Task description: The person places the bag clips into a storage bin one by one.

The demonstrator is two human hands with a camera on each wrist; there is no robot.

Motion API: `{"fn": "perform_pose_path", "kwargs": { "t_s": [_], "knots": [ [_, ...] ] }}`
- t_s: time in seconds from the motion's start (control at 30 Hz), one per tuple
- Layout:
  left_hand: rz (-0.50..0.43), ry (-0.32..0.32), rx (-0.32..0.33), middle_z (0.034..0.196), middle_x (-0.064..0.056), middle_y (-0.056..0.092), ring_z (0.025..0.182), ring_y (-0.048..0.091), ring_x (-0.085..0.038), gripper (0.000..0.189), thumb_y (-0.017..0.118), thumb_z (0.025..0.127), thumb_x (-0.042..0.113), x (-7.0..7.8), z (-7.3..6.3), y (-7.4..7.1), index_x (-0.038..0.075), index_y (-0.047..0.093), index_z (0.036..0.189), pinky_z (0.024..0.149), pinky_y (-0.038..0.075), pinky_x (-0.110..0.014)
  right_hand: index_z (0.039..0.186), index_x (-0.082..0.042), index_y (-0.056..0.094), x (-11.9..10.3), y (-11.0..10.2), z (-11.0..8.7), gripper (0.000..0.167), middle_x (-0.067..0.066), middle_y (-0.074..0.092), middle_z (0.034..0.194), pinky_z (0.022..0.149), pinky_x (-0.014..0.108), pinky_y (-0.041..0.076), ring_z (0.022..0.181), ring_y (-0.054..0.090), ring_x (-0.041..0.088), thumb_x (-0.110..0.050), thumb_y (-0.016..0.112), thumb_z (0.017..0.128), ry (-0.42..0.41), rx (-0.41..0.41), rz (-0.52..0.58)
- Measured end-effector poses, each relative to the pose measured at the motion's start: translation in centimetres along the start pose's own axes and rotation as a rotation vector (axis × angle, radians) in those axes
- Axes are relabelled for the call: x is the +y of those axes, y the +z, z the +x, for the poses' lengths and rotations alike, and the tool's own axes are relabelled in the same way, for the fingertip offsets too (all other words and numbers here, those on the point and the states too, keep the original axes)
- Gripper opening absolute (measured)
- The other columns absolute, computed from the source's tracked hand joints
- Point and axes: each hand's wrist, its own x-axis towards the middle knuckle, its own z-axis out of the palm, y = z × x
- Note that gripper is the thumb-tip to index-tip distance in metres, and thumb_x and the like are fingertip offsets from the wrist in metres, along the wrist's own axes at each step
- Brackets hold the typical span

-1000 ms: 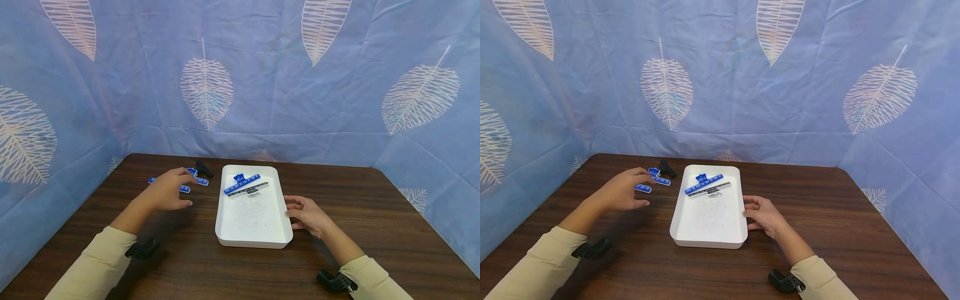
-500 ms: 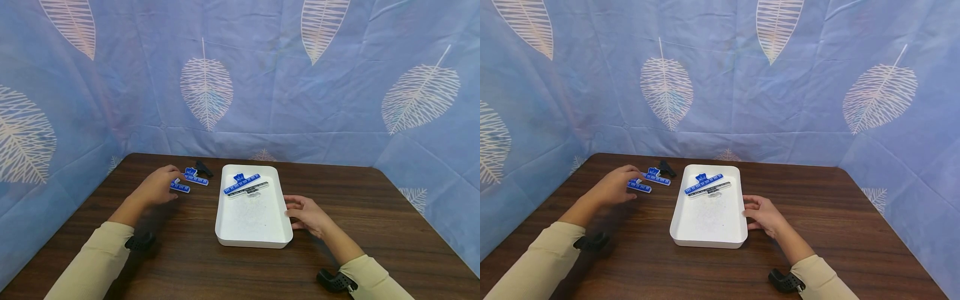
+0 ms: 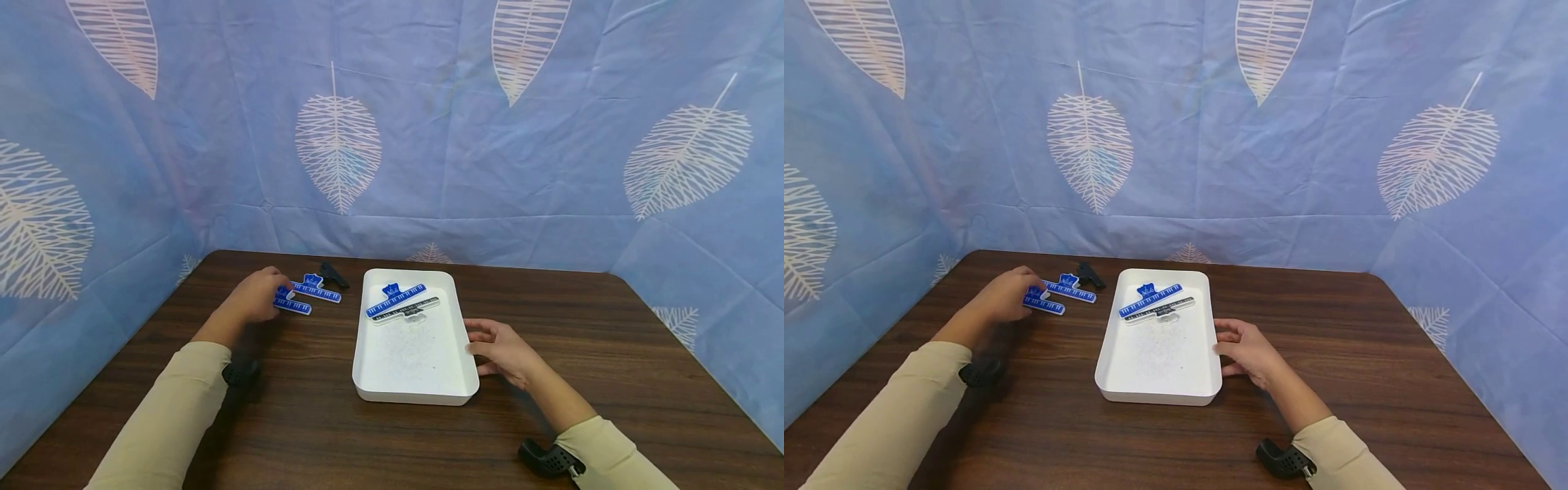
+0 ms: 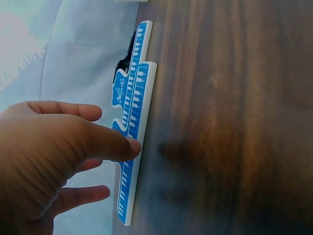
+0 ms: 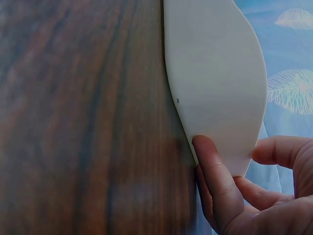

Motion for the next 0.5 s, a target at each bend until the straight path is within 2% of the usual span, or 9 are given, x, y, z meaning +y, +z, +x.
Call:
{"fn": "perform_pose_path", "kwargs": {
  "t_s": [0.1,0.33,0.5],
  "knots": [
    [0.006,-0.025,-0.021,0.115,-0.021,0.059,0.104,0.058,-0.038,0.043,0.078,0.070,-0.004,-0.1,0.5,0.0,0.003,0.070,0.112,0.096,0.045,-0.054,0.146,0.007,0.032,0.0,0.0,0.0,0.061,0.030,0.052,0.128,0.069,0.042,0.058,0.093,0.067,0.026,0.003,0.058,0.091,-0.003,-0.008,0.001],
    [0.020,-0.039,-0.133,0.122,-0.022,0.058,0.113,0.055,-0.039,0.050,0.075,0.072,-0.006,0.6,1.5,0.1,0.003,0.068,0.121,0.101,0.041,-0.053,0.147,0.008,0.030,-0.1,0.0,-0.2,0.062,0.032,0.050,0.130,0.069,0.041,0.058,0.094,0.066,0.026,0.002,0.059,0.092,-0.005,-0.017,0.004],
    [0.023,-0.047,-0.163,0.122,-0.022,0.060,0.116,0.054,-0.040,0.047,0.076,0.072,-0.005,0.8,1.6,0.1,0.002,0.069,0.118,0.101,0.041,-0.053,0.147,0.008,0.030,-0.2,0.0,-0.2,0.062,0.032,0.051,0.129,0.069,0.042,0.058,0.094,0.066,0.026,0.002,0.059,0.092,-0.009,-0.022,0.006]
  ]
}}
